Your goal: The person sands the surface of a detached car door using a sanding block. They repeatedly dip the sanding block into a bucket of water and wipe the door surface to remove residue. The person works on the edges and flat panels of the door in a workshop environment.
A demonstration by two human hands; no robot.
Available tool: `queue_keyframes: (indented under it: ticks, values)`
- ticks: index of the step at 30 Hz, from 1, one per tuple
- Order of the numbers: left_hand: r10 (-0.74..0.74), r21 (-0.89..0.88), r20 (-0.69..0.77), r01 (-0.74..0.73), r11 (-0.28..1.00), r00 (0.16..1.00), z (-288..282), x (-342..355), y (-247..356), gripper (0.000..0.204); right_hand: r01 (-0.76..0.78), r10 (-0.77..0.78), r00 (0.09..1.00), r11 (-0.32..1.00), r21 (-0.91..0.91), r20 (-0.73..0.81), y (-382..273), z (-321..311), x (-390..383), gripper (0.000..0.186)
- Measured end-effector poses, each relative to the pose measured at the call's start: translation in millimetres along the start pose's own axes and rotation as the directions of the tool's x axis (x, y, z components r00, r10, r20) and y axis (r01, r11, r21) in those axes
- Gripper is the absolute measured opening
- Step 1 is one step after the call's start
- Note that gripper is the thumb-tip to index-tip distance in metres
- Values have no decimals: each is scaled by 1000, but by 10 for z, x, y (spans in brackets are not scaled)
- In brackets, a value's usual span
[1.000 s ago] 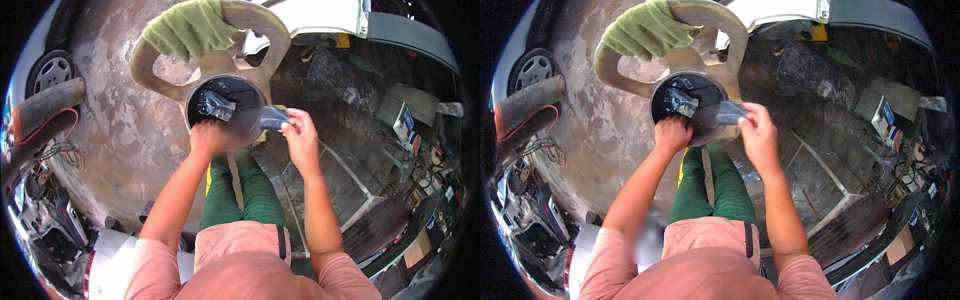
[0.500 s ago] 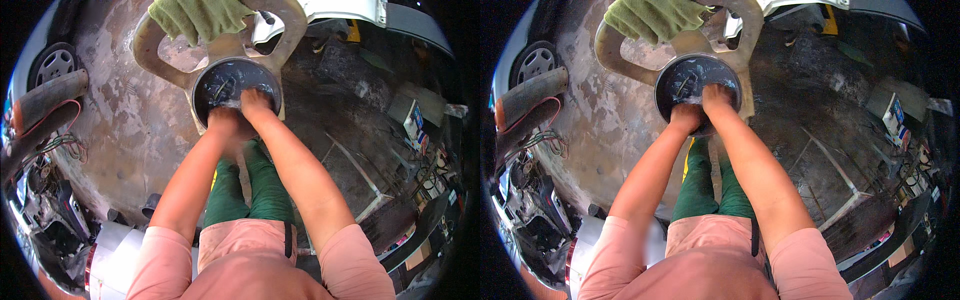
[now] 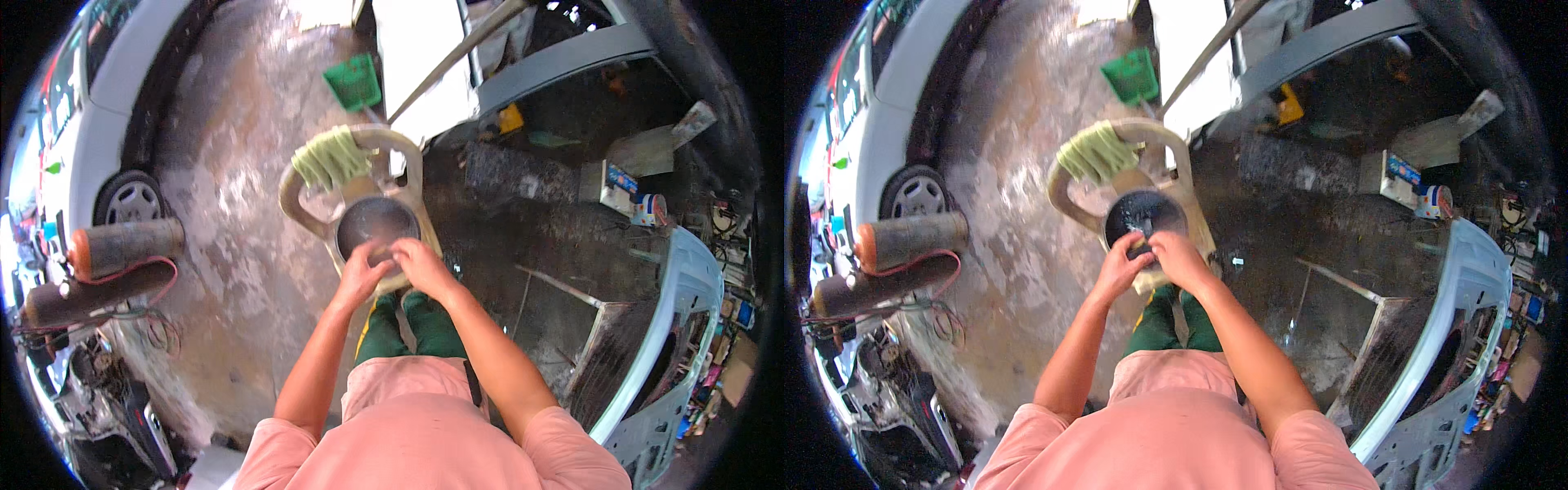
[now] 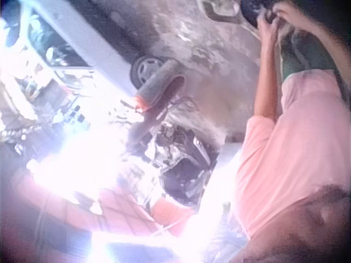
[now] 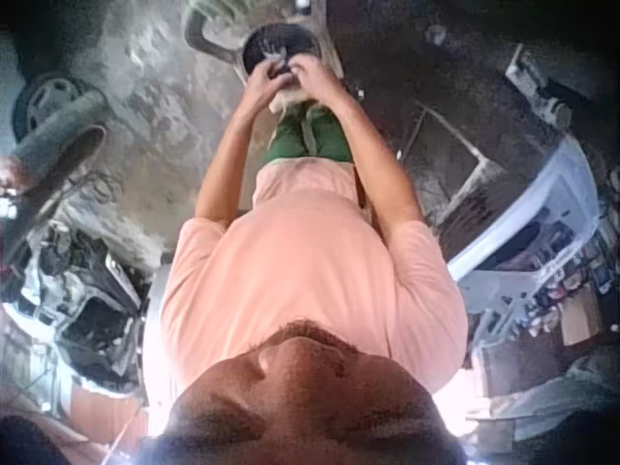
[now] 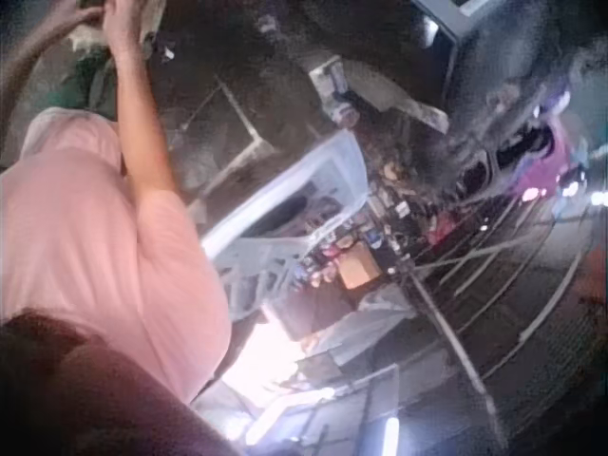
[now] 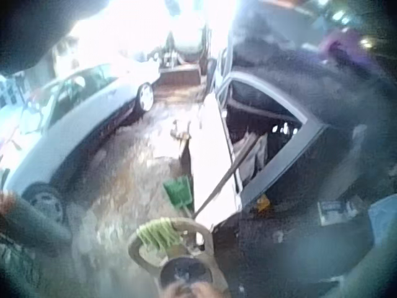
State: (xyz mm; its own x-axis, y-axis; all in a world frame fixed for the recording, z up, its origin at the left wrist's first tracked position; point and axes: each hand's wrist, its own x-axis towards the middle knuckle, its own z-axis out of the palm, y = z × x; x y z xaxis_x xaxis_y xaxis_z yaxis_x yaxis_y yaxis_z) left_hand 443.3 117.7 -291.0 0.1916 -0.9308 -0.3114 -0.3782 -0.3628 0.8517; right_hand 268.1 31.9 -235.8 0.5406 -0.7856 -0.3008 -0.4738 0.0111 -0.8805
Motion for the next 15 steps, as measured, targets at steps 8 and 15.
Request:
queue_keyframes:
  ticks: [8,15]
  values:
    - [-89,-753,310,301,585,947,-705,-162,1660,25,-4,207,905,878,478,-373,-833,-472,-615,42]
    - [26,-769,475,400,498,880,-552,-395,2078,13,56,276,916,628,776,-290,-1193,-733,-1227,21]
